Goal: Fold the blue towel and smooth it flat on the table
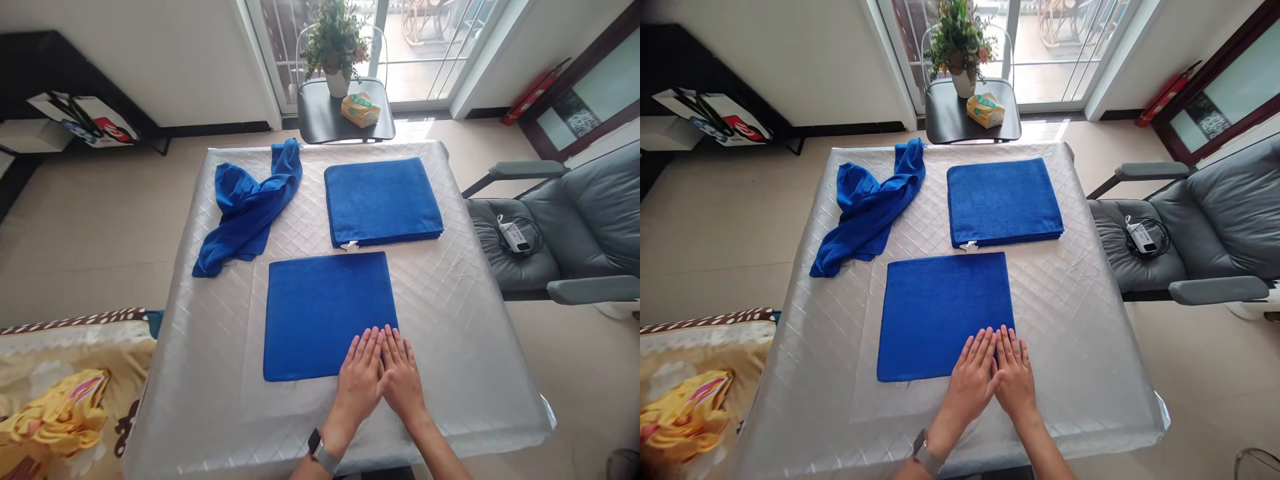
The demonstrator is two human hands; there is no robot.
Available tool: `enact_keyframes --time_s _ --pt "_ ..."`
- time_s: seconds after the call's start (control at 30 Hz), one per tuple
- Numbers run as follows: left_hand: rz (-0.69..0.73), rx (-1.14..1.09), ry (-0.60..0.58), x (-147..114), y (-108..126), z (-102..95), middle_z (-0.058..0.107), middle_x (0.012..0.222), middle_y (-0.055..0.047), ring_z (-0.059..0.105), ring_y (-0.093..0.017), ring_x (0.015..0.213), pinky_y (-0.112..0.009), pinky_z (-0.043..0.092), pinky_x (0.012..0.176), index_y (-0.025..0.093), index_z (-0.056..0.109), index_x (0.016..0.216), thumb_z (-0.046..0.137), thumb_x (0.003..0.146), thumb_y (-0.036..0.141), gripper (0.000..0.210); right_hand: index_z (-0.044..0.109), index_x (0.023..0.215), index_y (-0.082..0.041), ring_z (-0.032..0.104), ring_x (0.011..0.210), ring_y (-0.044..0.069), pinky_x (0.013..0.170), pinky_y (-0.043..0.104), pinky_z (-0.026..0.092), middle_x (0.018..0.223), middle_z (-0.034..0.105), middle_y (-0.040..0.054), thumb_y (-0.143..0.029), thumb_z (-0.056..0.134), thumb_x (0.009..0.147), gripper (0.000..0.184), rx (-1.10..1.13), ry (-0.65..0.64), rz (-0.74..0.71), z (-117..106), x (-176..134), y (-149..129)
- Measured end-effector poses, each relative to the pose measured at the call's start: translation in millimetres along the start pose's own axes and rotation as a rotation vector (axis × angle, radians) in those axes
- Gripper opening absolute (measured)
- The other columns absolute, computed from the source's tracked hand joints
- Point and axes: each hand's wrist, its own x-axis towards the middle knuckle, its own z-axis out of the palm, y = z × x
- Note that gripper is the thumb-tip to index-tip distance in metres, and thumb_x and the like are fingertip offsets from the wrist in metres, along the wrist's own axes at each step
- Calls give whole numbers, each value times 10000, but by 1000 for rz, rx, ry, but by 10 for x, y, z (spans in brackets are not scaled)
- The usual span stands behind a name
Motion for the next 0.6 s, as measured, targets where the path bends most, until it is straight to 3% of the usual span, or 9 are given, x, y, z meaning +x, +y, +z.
enact_keyframes --time_s 0.07,0.17,0.47,0.6 --pt "4 5 -5 46 52 60 299 1602 -62 260 -222 1486 -414 296 1208 145 179 1566 395 997 457 684 44 1587 -171 237 1491 256 1205 480 231 1588 314 99 -204 392 984 697 -2 5 -1 33 -4 16" --pt "-95 68 7 -83 -50 97 322 1593 -75 284 -230 1478 -441 292 1207 158 175 1566 417 993 462 693 36 1586 -160 237 1491 247 1208 465 233 1588 309 104 -264 407 995 705 15 7 24 34 20 21" --pt "-496 190 129 -943 -815 -126 258 1621 -113 239 -259 1493 -537 244 1213 213 21 1580 364 1018 361 675 28 1586 -172 244 1489 233 1221 457 208 1593 298 93 -290 386 1010 689 41 8 61 36 21 7" --pt "-566 152 139 -1192 -994 -196 216 1636 -110 246 -256 1490 -527 263 1209 231 -4 1581 366 1017 355 685 21 1587 -172 243 1489 240 1218 465 218 1600 285 95 -295 381 1011 690 36 10 56 36 23 10"
